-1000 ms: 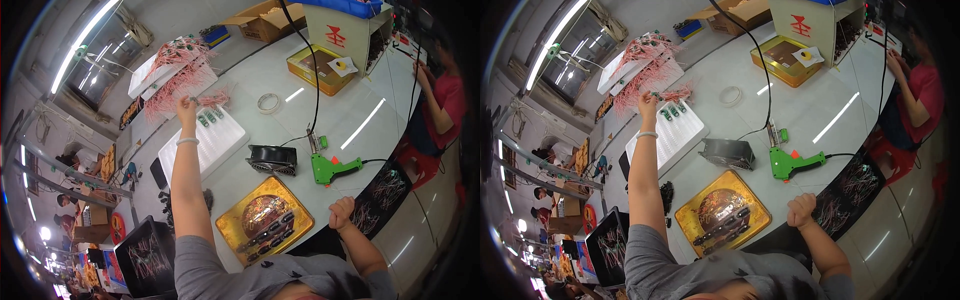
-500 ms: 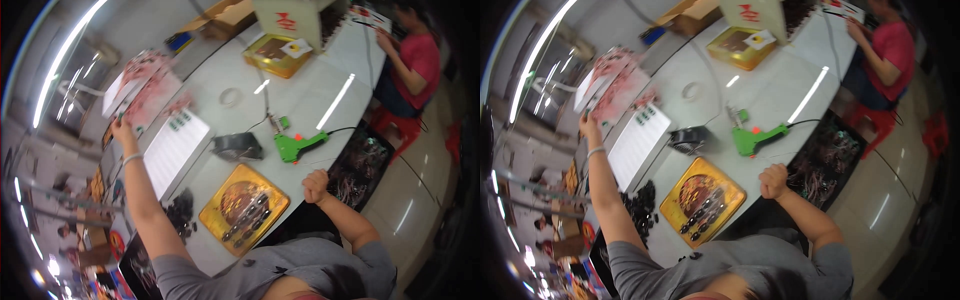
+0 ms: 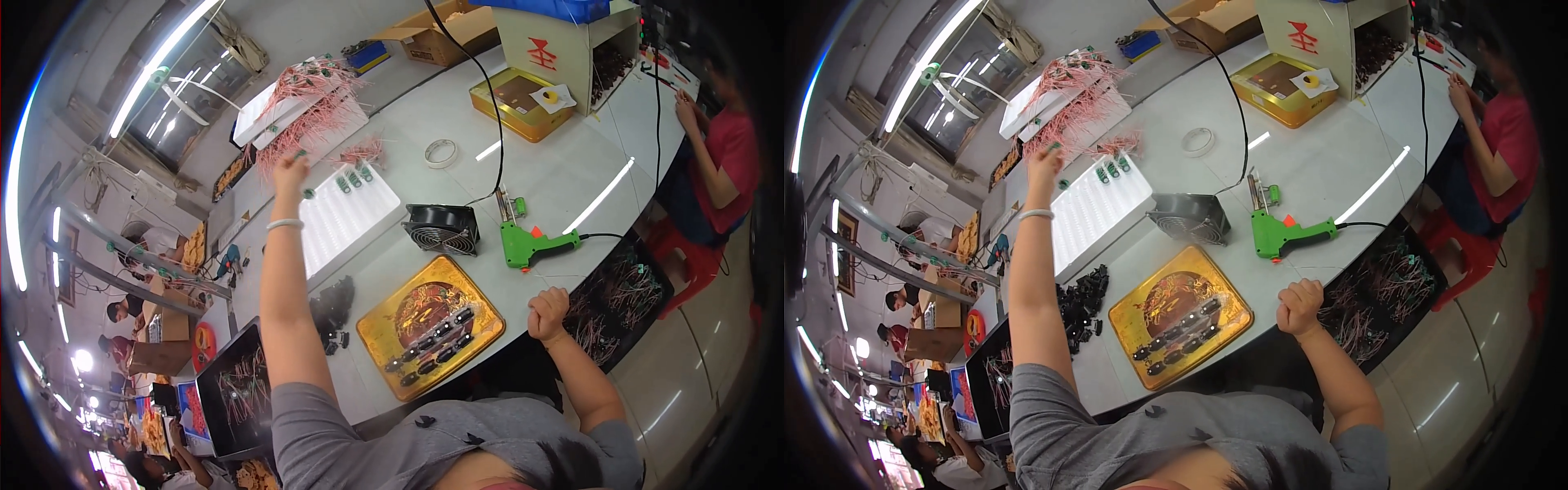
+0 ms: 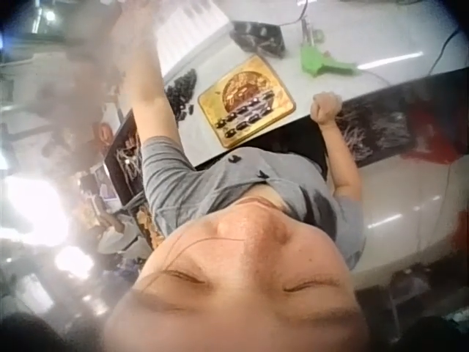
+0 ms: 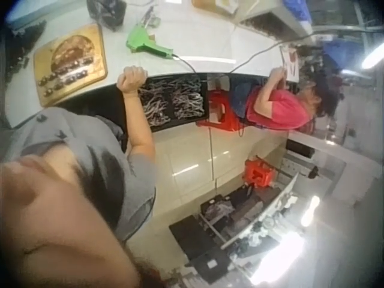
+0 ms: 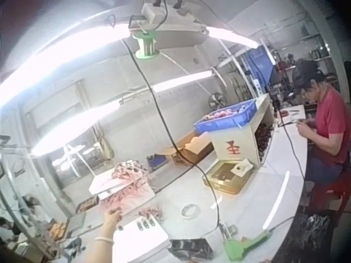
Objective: The person solders wires to small green circuit boards using a handheld soldering gun.
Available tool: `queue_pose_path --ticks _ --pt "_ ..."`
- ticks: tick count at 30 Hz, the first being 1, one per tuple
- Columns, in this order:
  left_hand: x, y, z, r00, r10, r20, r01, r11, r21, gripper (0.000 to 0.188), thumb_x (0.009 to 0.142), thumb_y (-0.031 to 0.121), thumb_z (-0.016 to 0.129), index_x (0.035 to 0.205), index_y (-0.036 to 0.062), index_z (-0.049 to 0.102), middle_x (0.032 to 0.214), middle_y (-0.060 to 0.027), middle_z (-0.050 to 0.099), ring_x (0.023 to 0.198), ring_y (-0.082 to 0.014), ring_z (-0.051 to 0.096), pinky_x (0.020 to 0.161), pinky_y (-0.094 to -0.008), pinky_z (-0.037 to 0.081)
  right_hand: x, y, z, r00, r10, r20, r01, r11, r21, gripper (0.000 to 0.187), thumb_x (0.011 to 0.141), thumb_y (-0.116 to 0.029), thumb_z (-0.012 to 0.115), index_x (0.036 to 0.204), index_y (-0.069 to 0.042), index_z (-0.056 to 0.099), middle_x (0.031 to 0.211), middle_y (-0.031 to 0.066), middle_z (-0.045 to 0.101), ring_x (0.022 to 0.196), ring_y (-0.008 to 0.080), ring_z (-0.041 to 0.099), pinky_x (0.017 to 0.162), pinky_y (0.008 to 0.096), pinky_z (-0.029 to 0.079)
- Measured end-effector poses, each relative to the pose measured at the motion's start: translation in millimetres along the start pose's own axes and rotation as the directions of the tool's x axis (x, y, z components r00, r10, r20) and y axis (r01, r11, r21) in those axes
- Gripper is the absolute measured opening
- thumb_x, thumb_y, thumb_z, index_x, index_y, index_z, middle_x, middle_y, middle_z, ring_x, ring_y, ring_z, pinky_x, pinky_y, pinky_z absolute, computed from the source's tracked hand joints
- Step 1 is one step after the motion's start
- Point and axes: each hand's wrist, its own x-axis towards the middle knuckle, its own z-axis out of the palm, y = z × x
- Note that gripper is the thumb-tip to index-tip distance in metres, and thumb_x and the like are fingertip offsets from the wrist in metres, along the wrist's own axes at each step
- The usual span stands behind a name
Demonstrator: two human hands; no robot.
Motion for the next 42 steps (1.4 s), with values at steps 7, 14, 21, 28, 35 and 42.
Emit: queue_pose_path --ticks 7,14,21,28,35,42 --pt "-5 -38 47 0.962 -0.157 0.223 0.079 0.943 0.324 0.012 0.078 0.013 0.064 0.085 0.0031 0.061 0.067 -0.0012 0.055 0.056 -0.0089 0.050 0.050 -0.0225 0.043 2 1 1 1.000 0.003 -0.014 -0.003 1.000 -0.008 0.005 0.055 -0.011 0.048 0.060 -0.010 0.047 0.057 0.0047 0.038 0.053 0.0229 0.038 0.054 0.0346 0.028" --pt "21 107 10 0.914 0.372 -0.159 -0.400 0.767 -0.503 0.011 0.089 0.008 0.050 0.096 -0.0002 0.052 0.097 -0.0114 0.062 0.062 -0.0106 0.054 0.057 -0.0220 0.046 4 4 3 1.000 0.000 -0.016 0.000 1.000 0.005 0.005 0.055 -0.012 0.048 0.060 -0.010 0.047 0.056 0.0048 0.038 0.052 0.0232 0.038 0.054 0.0344 0.028" --pt "-67 161 -17 0.933 0.360 0.014 -0.297 0.789 -0.538 0.013 0.090 0.014 0.051 0.094 0.0014 0.052 0.090 -0.0082 0.059 0.071 -0.0124 0.054 0.064 -0.0241 0.047 1 -3 -2 1.000 -0.019 -0.009 0.020 1.000 0.011 0.005 0.056 -0.012 0.047 0.060 -0.010 0.047 0.056 0.0048 0.039 0.053 0.0233 0.038 0.054 0.0346 0.028" --pt "-220 183 6 0.941 0.168 0.293 -0.043 0.920 -0.390 0.010 0.092 0.014 0.046 0.094 0.0047 0.048 0.081 -0.0047 0.055 0.067 -0.0138 0.055 0.064 -0.0264 0.047 -4 -3 -6 0.999 0.046 0.019 -0.047 0.998 0.045 0.002 0.061 -0.010 0.047 0.062 -0.008 0.048 0.057 0.0054 0.041 0.054 0.0228 0.039 0.054 0.0345 0.029" --pt "-378 165 39 0.817 -0.046 0.574 0.231 0.939 -0.253 0.008 0.093 0.017 0.043 0.097 0.0101 0.041 0.057 -0.0021 0.043 0.048 -0.0074 0.038 0.044 -0.0188 0.029 70 -101 -51 0.918 0.257 0.303 -0.397 0.591 0.702 0.011 0.080 -0.005 0.053 0.083 -0.001 0.063 0.069 0.0046 0.053 0.061 0.0117 0.046 0.057 0.0245 0.037" --pt "-465 120 69 0.841 -0.060 0.538 0.276 0.902 -0.331 0.012 0.094 0.017 0.042 0.102 0.0093 0.038 0.065 -0.0079 0.054 0.048 -0.0074 0.043 0.044 -0.0165 0.033 68 -157 -44 0.861 0.227 0.455 -0.451 -0.073 0.889 0.022 0.080 -0.007 0.062 0.101 0.000 0.062 0.079 0.0039 0.059 0.076 0.0111 0.055 0.069 0.0232 0.043"
